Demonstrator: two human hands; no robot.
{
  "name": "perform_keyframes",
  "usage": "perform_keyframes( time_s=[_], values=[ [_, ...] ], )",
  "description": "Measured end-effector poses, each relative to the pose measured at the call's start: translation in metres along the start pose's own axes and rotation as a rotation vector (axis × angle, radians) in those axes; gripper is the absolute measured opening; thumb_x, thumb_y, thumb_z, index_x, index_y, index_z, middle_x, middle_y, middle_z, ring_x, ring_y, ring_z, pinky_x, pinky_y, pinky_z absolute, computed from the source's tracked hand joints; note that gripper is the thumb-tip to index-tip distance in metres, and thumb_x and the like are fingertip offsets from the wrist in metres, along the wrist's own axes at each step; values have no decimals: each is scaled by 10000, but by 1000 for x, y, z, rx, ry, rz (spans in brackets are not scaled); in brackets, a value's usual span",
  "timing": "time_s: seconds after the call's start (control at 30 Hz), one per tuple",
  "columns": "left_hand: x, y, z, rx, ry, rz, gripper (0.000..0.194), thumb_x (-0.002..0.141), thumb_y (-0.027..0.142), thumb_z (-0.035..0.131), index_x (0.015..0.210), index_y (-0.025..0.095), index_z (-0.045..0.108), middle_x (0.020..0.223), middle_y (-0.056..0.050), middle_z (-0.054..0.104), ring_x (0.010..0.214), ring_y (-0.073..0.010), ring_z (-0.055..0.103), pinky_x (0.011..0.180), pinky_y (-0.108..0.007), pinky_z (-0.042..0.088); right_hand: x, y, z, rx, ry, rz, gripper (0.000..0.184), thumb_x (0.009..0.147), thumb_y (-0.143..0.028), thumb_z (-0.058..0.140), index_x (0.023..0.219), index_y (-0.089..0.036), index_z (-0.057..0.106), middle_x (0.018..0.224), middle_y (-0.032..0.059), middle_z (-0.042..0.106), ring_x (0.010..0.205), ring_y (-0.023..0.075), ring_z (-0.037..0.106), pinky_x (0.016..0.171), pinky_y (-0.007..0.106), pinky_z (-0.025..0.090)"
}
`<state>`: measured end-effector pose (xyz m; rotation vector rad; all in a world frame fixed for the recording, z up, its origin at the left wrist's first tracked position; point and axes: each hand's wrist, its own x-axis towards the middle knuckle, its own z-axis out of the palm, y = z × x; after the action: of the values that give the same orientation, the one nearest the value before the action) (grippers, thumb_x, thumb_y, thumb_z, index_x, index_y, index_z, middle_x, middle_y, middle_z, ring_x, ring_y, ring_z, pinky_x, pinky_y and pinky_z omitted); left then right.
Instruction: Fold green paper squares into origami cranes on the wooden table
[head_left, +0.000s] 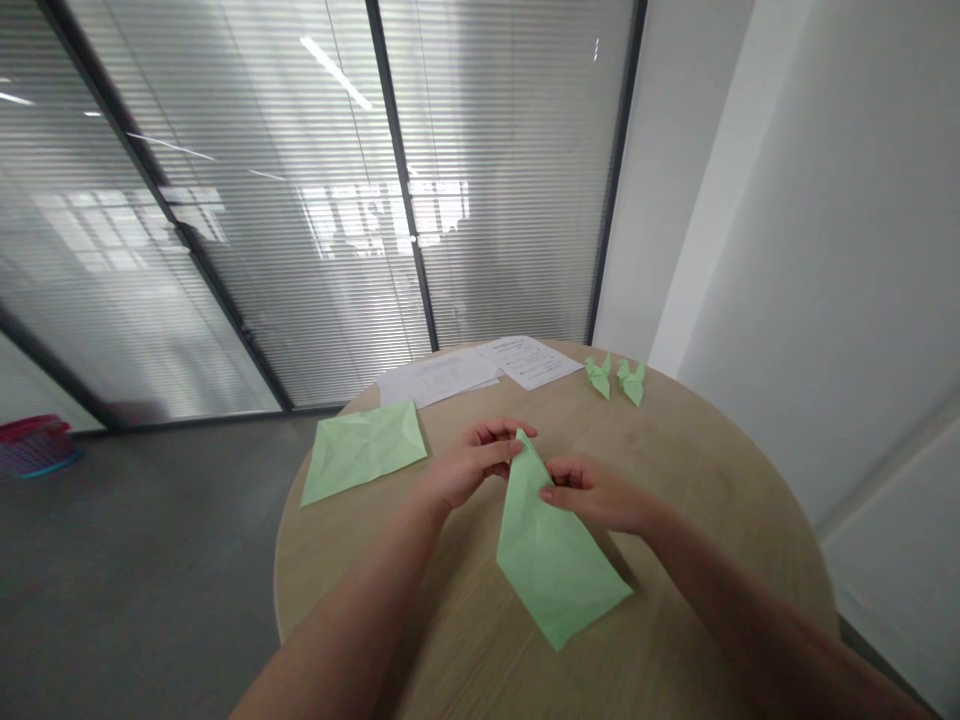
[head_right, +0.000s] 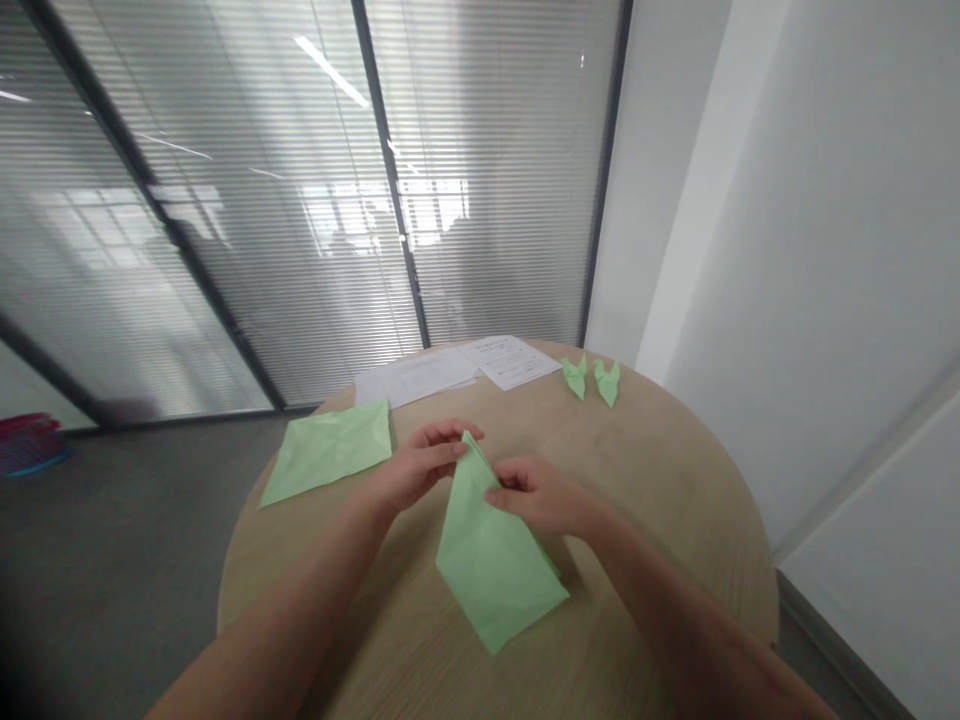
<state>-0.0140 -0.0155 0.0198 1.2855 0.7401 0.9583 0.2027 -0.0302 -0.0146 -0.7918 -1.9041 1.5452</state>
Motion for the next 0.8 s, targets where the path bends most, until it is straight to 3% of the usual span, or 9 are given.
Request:
perform_keyframes(
  time_s=[0.17, 0.37, 0.47, 0.67, 0.8],
  values=[
    [-1, -2, -3, -61, -56, -23, 405, 635, 386, 907, 939, 160, 766, 798, -35, 664, 706, -147, 610, 635, -241, 457, -1, -1, 1, 30, -40, 4, 550, 818, -672, 676, 887, -127, 646, 798, 33, 622, 674, 98, 530, 614, 199, 414],
    [3, -5, -3, -67, 24, -2, 390, 669, 389, 903, 955, 157, 778, 792, -37, 682, 704, -144, 618, 661, -257, 486, -1, -2, -1, -15, 54, -51, 662, 881, -764, 523, 762, -115, 566, 720, 18, 535, 666, 82, 488, 634, 200, 414],
    [3, -4, -2, -75, 65, 1, 401, 656, 399, 913, 948, 157, 782, 769, -29, 675, 678, -133, 605, 637, -248, 475, 0, -5, 0, 10, 55, -66, 634, 879, -744, 546, 791, -118, 584, 712, 14, 526, 654, 82, 503, 628, 201, 432],
    [6, -8, 2, -40, 149, -8, 450, 627, 445, 918, 937, 150, 780, 760, -29, 676, 644, -123, 578, 606, -238, 438, 4, -4, 3, 68, 62, -12, 571, 800, -612, 709, 1120, -149, 608, 838, 22, 602, 667, 88, 564, 609, 203, 491],
    [9, -15, 11, 52, 194, -15, 511, 639, 513, 888, 966, 134, 783, 742, -39, 667, 623, -122, 543, 587, -238, 412, 10, 2, 8, 2, 157, 59, 470, 807, -570, 665, 984, -136, 626, 788, 27, 597, 642, 100, 573, 545, 195, 488]
  ],
)
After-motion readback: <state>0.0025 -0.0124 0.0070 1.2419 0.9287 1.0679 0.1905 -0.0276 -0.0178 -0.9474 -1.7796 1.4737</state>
